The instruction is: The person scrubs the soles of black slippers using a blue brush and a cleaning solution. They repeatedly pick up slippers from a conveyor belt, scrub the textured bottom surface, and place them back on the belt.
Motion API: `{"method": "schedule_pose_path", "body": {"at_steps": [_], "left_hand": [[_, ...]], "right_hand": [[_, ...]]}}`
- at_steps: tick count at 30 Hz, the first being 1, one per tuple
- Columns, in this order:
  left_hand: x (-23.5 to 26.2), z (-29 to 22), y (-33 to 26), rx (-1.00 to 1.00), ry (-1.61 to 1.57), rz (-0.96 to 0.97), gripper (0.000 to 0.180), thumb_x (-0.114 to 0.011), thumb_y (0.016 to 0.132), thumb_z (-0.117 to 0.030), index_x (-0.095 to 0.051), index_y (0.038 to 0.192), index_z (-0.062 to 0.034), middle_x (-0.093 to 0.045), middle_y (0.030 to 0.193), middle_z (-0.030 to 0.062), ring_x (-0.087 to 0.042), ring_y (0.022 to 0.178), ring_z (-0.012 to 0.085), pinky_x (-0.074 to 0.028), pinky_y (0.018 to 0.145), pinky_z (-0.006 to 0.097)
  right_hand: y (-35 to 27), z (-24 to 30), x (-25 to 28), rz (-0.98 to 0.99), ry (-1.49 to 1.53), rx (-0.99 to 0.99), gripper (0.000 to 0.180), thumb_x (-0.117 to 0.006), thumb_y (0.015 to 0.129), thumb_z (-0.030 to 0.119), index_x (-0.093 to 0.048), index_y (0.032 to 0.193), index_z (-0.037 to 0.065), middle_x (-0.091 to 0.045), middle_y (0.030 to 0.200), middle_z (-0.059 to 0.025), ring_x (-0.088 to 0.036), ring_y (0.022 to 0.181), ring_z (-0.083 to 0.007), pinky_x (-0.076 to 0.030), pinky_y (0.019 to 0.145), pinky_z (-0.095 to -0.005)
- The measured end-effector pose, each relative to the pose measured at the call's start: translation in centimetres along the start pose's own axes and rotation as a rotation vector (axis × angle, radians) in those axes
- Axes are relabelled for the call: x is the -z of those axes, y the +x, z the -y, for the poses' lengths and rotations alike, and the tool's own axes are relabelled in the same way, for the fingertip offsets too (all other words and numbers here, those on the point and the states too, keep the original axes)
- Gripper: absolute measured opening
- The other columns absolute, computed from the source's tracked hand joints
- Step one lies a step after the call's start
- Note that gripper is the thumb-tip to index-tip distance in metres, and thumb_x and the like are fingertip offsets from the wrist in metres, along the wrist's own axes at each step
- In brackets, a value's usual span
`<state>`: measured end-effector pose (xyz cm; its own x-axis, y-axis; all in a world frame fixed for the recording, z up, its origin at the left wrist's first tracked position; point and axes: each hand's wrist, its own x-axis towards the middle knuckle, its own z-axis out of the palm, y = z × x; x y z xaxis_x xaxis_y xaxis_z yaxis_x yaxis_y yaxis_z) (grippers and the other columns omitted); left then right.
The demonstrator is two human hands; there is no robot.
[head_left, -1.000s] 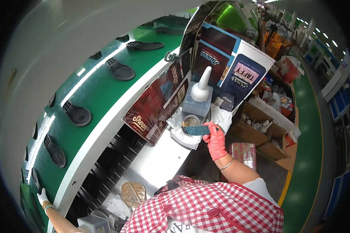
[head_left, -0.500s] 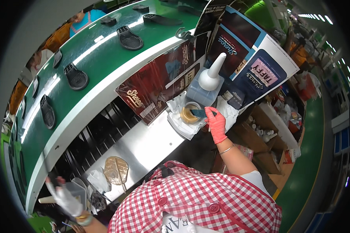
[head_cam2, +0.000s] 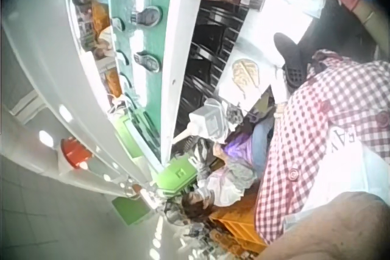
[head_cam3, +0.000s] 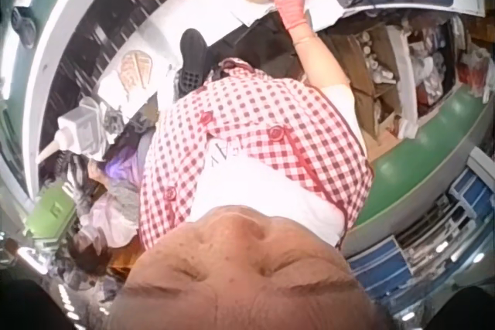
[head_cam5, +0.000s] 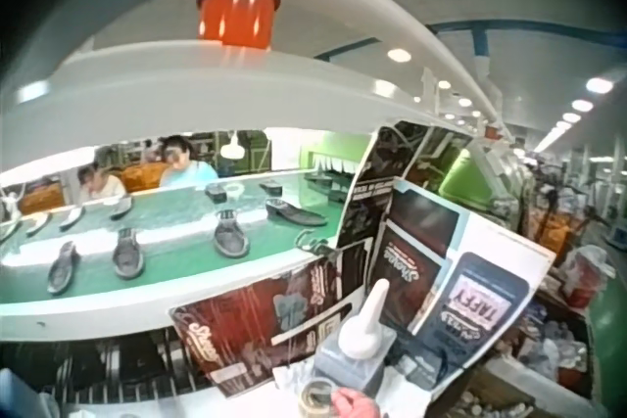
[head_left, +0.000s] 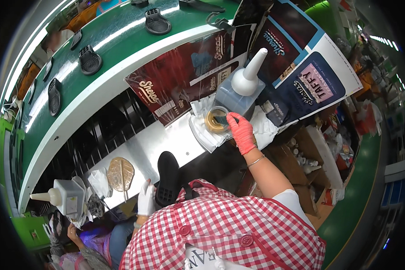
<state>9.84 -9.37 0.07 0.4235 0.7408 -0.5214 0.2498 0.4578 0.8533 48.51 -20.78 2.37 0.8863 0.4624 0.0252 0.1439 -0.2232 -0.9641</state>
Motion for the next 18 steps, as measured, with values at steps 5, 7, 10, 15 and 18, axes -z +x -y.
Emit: {"method": "schedule_pose_path", "body": {"at_steps": [5, 7, 10, 15, 18], "left_hand": [[-3.2, -0.3, 1.0, 0.203, -0.280, 0.361, 0.039, -0.047, 0.094, -0.031, -0.051, 0.122, -0.0034, -0.060, 0.110, 0.0106, -0.062, 0.091, 0.0231, -0.053, 0.076, 0.035], [-4.3, -2.0, 1.1, 0.569, -0.583, 0.352, 0.041, -0.043, 0.095, -0.034, -0.051, 0.121, -0.0036, -0.060, 0.112, 0.0133, -0.063, 0.090, 0.0273, -0.055, 0.074, 0.038], [-5.1, -2.8, 0.6, 0.514, -0.654, 0.452, 0.042, -0.041, 0.096, -0.035, -0.050, 0.122, -0.0035, -0.061, 0.110, 0.0149, -0.063, 0.090, 0.0294, -0.055, 0.074, 0.040], [-4.9, -4.2, 1.4, 0.301, -0.640, 0.423, 0.043, -0.043, 0.095, -0.035, -0.049, 0.123, -0.0039, -0.060, 0.110, 0.0163, -0.063, 0.092, 0.0306, -0.054, 0.076, 0.040], [-5.1, -5.8, 1.3, 0.242, -0.620, 0.441, 0.043, -0.045, 0.094, -0.035, -0.048, 0.124, -0.0043, -0.060, 0.112, 0.0139, -0.061, 0.098, 0.0290, -0.052, 0.081, 0.039]], "right_hand": [[0.1, -0.2, 0.6, 0.067, 0.009, -0.043, 0.033, -0.063, 0.085, 0.031, -0.065, 0.100, 0.001, -0.064, 0.077, -0.0094, -0.059, 0.063, -0.0139, -0.047, 0.062, -0.0281], [0.2, -0.1, 0.5, 0.061, 0.031, -0.046, 0.033, -0.063, 0.085, 0.031, -0.065, 0.100, 0.001, -0.064, 0.076, -0.0088, -0.059, 0.062, -0.0132, -0.047, 0.061, -0.0276], [0.6, -1.1, 0.5, 0.033, 0.049, -0.022, 0.032, -0.064, 0.085, 0.030, -0.065, 0.100, 0.001, -0.064, 0.075, -0.0076, -0.057, 0.061, -0.0122, -0.047, 0.060, -0.0270], [0.7, -0.8, 0.5, 0.025, 0.086, -0.045, 0.031, -0.065, 0.085, 0.029, -0.065, 0.100, 0.001, -0.064, 0.076, -0.0063, -0.055, 0.061, -0.0113, -0.047, 0.061, -0.0265], [0.9, -0.6, 0.7, 0.022, 0.079, -0.059, 0.032, -0.065, 0.085, 0.029, -0.065, 0.100, 0.001, -0.064, 0.076, -0.0059, -0.054, 0.060, -0.0107, -0.047, 0.060, -0.0261]]}}
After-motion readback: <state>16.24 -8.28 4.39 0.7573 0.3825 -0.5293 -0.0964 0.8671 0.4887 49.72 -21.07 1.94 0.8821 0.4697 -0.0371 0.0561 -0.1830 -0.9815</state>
